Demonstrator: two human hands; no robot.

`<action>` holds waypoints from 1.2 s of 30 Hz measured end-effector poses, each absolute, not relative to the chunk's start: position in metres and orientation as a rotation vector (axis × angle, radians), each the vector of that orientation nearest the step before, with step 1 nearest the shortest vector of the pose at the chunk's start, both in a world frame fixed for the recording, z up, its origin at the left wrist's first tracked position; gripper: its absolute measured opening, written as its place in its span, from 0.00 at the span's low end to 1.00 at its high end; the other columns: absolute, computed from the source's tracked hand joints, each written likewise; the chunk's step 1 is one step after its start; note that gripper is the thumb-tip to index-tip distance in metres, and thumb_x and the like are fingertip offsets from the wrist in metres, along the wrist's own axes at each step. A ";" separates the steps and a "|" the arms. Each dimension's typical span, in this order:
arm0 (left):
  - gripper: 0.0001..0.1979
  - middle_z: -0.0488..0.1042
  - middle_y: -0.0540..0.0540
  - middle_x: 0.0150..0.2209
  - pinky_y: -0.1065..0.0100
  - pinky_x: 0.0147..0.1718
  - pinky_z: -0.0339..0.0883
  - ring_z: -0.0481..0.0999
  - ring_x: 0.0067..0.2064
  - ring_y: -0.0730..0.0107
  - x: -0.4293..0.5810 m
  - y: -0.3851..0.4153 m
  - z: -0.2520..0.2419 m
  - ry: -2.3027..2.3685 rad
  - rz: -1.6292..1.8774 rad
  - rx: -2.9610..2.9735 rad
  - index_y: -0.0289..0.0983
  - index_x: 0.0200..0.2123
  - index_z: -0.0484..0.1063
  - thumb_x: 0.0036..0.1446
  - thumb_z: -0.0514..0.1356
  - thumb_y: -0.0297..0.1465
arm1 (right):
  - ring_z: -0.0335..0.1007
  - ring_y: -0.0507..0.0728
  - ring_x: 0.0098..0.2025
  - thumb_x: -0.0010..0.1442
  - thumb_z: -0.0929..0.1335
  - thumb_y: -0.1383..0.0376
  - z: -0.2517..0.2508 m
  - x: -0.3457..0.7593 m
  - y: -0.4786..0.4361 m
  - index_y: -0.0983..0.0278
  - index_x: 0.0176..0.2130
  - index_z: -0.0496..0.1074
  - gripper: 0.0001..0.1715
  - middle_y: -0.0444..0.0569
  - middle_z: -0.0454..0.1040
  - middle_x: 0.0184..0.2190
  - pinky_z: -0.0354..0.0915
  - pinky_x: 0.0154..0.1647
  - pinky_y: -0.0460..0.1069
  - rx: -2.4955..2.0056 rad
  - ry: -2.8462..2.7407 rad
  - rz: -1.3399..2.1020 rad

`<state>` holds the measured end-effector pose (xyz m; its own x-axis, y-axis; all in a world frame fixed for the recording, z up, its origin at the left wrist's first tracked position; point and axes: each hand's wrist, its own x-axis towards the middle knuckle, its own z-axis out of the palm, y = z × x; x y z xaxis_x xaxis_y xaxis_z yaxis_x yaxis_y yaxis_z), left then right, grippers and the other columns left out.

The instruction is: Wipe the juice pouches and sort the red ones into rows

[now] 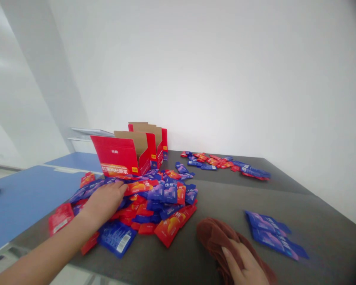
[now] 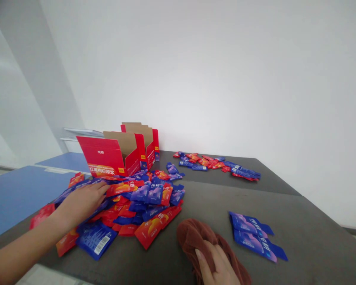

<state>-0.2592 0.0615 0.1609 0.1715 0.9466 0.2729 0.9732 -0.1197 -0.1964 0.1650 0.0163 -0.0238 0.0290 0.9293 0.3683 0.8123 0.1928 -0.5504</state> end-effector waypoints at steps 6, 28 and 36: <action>0.22 0.70 0.41 0.59 0.53 0.56 0.67 0.72 0.58 0.57 -0.167 0.012 0.123 -1.752 -0.476 -2.492 0.43 0.63 0.60 0.67 0.48 0.34 | 0.76 0.63 0.50 0.62 0.63 0.45 -0.004 0.144 0.009 0.59 0.46 0.78 0.26 0.51 0.79 0.47 0.73 0.48 0.54 -1.551 -1.701 0.209; 0.39 0.58 0.39 0.66 0.47 0.53 0.71 0.60 0.64 0.46 -0.031 -0.015 0.020 -1.369 -0.888 -2.737 0.46 0.60 0.63 0.43 0.55 0.16 | 0.73 0.63 0.52 0.62 0.65 0.60 -0.003 0.263 -0.009 0.64 0.55 0.71 0.23 0.55 0.76 0.51 0.71 0.52 0.58 -1.738 -2.057 -0.254; 0.38 0.55 0.42 0.68 0.47 0.58 0.66 0.57 0.66 0.48 -0.027 -0.011 0.028 -1.482 -0.865 -2.838 0.48 0.61 0.62 0.48 0.55 0.16 | 0.78 0.57 0.46 0.64 0.60 0.70 0.006 0.282 -0.015 0.61 0.50 0.75 0.21 0.50 0.79 0.48 0.74 0.45 0.50 -1.621 -2.290 -0.589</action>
<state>-0.0273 -0.0115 0.0281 0.4688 0.8042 0.3653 0.7136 -0.5886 0.3799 0.2825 -0.0154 0.0055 -0.3348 0.8306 0.4450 0.9422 0.2895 0.1686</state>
